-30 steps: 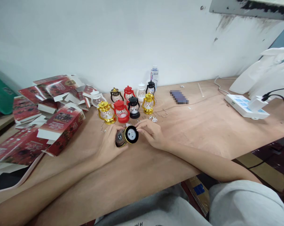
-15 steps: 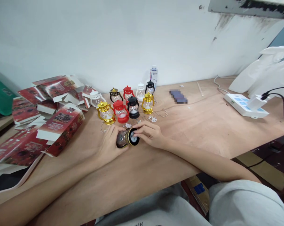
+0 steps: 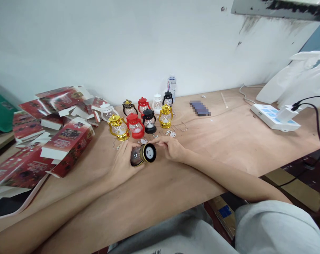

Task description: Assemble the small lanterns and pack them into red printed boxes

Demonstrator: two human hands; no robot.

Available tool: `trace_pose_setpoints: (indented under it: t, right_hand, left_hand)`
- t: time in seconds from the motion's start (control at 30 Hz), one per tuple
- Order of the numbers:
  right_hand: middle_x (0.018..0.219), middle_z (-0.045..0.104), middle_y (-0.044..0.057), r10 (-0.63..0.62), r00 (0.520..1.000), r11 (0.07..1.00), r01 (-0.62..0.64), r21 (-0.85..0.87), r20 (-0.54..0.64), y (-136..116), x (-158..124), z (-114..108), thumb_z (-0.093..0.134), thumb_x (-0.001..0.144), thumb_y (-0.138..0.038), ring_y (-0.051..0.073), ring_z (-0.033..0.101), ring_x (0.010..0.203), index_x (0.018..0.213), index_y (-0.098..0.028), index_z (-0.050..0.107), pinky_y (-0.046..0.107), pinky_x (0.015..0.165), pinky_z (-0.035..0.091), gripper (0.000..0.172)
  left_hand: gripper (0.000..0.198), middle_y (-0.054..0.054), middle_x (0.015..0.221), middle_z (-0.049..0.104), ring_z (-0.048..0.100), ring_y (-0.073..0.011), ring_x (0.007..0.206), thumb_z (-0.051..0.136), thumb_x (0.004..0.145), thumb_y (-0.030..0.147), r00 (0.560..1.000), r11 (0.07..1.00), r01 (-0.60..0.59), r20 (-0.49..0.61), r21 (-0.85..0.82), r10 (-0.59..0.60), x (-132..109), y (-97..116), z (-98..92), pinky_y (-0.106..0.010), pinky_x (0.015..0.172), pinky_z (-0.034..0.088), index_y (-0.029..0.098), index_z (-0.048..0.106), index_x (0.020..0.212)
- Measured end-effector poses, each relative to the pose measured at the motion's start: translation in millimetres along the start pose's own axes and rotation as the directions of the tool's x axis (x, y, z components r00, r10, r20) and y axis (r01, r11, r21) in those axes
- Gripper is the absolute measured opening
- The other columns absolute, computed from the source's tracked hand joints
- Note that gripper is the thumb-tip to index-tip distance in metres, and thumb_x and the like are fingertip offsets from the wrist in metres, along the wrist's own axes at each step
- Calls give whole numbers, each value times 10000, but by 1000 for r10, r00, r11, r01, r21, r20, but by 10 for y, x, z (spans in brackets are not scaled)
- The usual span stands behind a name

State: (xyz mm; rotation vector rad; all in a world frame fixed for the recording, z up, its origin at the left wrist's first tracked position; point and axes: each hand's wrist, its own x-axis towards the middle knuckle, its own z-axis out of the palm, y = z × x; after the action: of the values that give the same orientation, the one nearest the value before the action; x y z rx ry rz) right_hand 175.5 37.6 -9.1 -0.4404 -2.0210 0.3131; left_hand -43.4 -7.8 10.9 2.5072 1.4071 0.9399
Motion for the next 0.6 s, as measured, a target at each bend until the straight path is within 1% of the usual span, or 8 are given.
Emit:
trace_pose_setpoints:
  t: [0.07, 0.13, 0.23, 0.33, 0.37, 0.43, 0.5, 0.6]
  right_hand:
    - [947, 705, 71, 126, 986, 986, -137, -96, -113, 132, 20, -77, 344, 975, -320, 158, 681, 838, 923, -216, 493, 317, 729, 550, 189]
    - [907, 683, 62, 210, 943, 928, -275, -249, -260, 313, 43, -221, 420, 947, -350, 173, 651, 833, 938, -209, 525, 324, 727, 523, 176]
    - [894, 644, 84, 280, 904, 799, -406, -443, -324, 621, 52, -505, 472, 912, -367, 207, 595, 856, 849, -189, 582, 355, 772, 487, 219]
    - [921, 640, 111, 467, 840, 562, -523, -640, -276, 872, 11, -739, 475, 891, -276, 237, 551, 910, 808, -161, 626, 387, 842, 439, 208]
    - [899, 645, 116, 506, 822, 520, -533, -668, -262, 930, -8, -786, 488, 875, -251, 246, 545, 898, 792, -151, 640, 398, 849, 427, 200]
    - [846, 654, 118, 553, 800, 476, -533, -699, -233, 1000, -44, -832, 511, 846, -223, 247, 542, 844, 763, -137, 660, 407, 847, 411, 190]
    - [815, 656, 118, 570, 796, 468, -518, -716, -203, 1018, -62, -829, 515, 834, -214, 239, 540, 804, 738, -129, 669, 400, 840, 404, 201]
    - [815, 646, 118, 574, 802, 459, -482, -746, -166, 979, -54, -786, 490, 836, -202, 235, 535, 827, 691, -131, 665, 379, 849, 393, 238]
  left_hand:
    - [358, -56, 967, 523, 514, -250, 934, 631, 647, 184, 999, 998, 39, -29, -41, -40, 5, -14, 7, -370, 765, 438, 187, 454, 958]
    - [349, -55, 966, 520, 519, -245, 934, 636, 654, 197, 997, 996, 57, -54, -72, -61, 7, -24, 15, -365, 763, 440, 184, 451, 949]
    - [354, -56, 973, 525, 527, -241, 933, 640, 672, 228, 997, 995, 40, -60, -93, -45, 3, -23, 18, -366, 770, 442, 185, 456, 971]
    - [341, -56, 961, 532, 537, -235, 925, 636, 681, 234, 997, 994, 32, -62, -109, -39, -2, -9, 10, -360, 767, 444, 184, 461, 970]
    - [334, -56, 955, 533, 538, -235, 924, 635, 684, 235, 997, 993, 34, -64, -113, -42, -3, -5, 6, -360, 767, 444, 183, 462, 965]
    - [326, -57, 948, 534, 539, -235, 924, 636, 684, 241, 997, 992, 32, -69, -120, -41, 0, 0, -1, -358, 768, 444, 182, 463, 955]
    - [324, -57, 949, 536, 538, -232, 923, 636, 684, 244, 997, 991, 22, -75, -131, -32, 4, 4, -8, -354, 767, 445, 184, 463, 952]
    - [325, -53, 954, 542, 540, -218, 903, 631, 684, 234, 996, 987, 3, -90, -161, -18, 8, 7, -16, -341, 760, 445, 187, 463, 958]
